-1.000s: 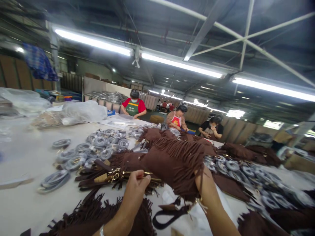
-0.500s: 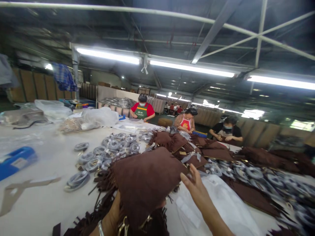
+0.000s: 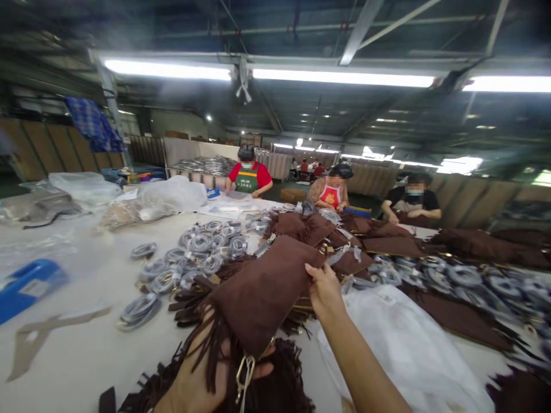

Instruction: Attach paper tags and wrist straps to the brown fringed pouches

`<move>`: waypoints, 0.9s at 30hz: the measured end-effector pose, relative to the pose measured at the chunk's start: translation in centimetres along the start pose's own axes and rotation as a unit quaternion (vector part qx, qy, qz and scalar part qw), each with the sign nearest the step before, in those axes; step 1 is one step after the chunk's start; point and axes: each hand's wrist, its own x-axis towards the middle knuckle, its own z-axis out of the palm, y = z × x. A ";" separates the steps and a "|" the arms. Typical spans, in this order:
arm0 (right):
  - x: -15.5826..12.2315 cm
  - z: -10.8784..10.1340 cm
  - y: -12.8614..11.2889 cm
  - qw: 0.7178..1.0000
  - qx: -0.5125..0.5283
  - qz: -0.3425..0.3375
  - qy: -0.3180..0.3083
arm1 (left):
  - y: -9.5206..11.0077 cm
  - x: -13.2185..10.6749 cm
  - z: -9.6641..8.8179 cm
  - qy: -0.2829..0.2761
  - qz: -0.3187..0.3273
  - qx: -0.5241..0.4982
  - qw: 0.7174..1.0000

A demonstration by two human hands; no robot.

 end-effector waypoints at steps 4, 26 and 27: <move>1.0 1.2 1.4 1.000 0.023 0.014 -0.001 | 1.8 3.4 0.4 -0.117 -0.148 -0.215 0.958; 8.0 -10.4 5.8 0.928 -0.356 0.051 0.093 | -7.3 18.5 5.4 -0.062 0.023 0.233 0.970; 8.1 -11.0 5.9 0.915 -0.388 0.050 0.098 | -7.3 18.1 5.6 -0.061 0.026 0.251 0.966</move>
